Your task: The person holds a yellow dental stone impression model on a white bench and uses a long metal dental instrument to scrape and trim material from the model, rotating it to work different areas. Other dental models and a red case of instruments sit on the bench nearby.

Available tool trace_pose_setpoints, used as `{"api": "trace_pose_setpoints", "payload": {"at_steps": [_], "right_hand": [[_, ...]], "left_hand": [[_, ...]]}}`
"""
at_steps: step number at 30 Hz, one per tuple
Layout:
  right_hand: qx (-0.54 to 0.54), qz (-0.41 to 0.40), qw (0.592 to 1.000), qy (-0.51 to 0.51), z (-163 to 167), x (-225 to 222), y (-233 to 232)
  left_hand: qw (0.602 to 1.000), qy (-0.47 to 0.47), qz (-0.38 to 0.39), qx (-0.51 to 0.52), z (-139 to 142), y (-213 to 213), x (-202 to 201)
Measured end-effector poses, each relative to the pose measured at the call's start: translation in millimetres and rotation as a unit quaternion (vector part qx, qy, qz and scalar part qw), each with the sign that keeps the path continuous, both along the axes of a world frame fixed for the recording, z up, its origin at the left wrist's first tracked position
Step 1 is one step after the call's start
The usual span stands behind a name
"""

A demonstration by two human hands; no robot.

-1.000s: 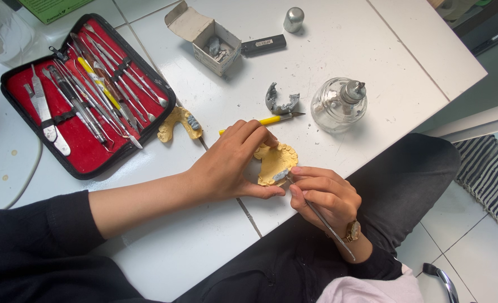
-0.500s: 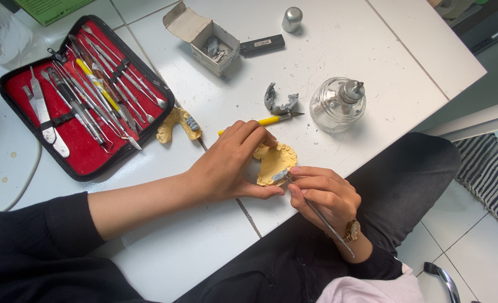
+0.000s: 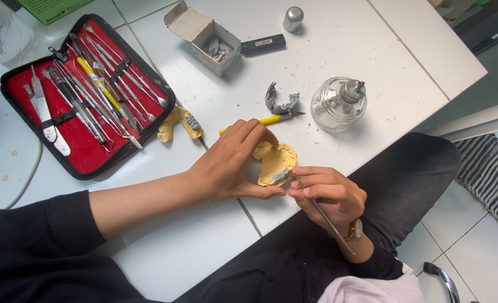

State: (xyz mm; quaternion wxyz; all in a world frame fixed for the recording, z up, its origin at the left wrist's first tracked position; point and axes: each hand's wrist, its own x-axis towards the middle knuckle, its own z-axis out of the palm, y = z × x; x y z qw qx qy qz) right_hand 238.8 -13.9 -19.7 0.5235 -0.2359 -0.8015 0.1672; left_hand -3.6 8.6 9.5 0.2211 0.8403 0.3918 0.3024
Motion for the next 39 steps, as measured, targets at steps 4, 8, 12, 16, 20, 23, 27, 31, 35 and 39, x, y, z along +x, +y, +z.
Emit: {"api": "trace_pose_setpoints", "payload": {"at_steps": [4, 8, 12, 16, 20, 23, 27, 31, 35, 39], "right_hand": [[-0.003, -0.006, 1.000, 0.013, 2.3, -2.3, 0.3], [-0.024, 0.019, 0.999, 0.026, 3.6, -2.3, 0.0], [-0.005, 0.005, 1.000, 0.006, 3.8, -3.4, 0.0], [0.006, 0.009, 1.000, 0.010, 5.1, -3.5, 1.1], [0.008, 0.004, 1.000, 0.012, 4.7, -4.3, 1.7], [-0.003, -0.001, 1.000, 0.007, 3.5, -3.2, -1.1], [0.049, -0.008, 0.999, -0.011, -1.4, -3.6, 2.1], [0.068, 0.012, 0.997, -0.029, -5.3, -1.3, 3.7], [0.066, 0.021, 0.997, -0.028, -7.4, 0.7, 3.8], [0.068, 0.021, 0.997, -0.030, -8.0, 1.5, 3.9]], "left_hand": [[0.999, -0.017, -0.013, 0.031, 1.9, -1.3, -0.1], [1.000, -0.007, -0.013, 0.022, 2.6, -0.8, 0.0], [1.000, -0.009, -0.014, 0.023, 2.2, -1.7, -0.6], [0.999, 0.004, -0.016, 0.039, 2.2, -2.7, -0.5], [0.999, 0.029, -0.016, 0.040, 2.7, -2.6, -0.2], [0.998, 0.038, -0.020, 0.040, 2.3, -2.2, 0.1], [0.997, 0.038, -0.028, 0.055, 1.2, -0.8, -0.1], [0.998, 0.035, -0.030, 0.050, 0.3, -0.8, -0.6], [0.998, 0.035, -0.030, 0.052, 0.3, -0.9, -0.4], [0.998, 0.033, -0.030, 0.049, 1.0, -1.0, -0.9]]}}
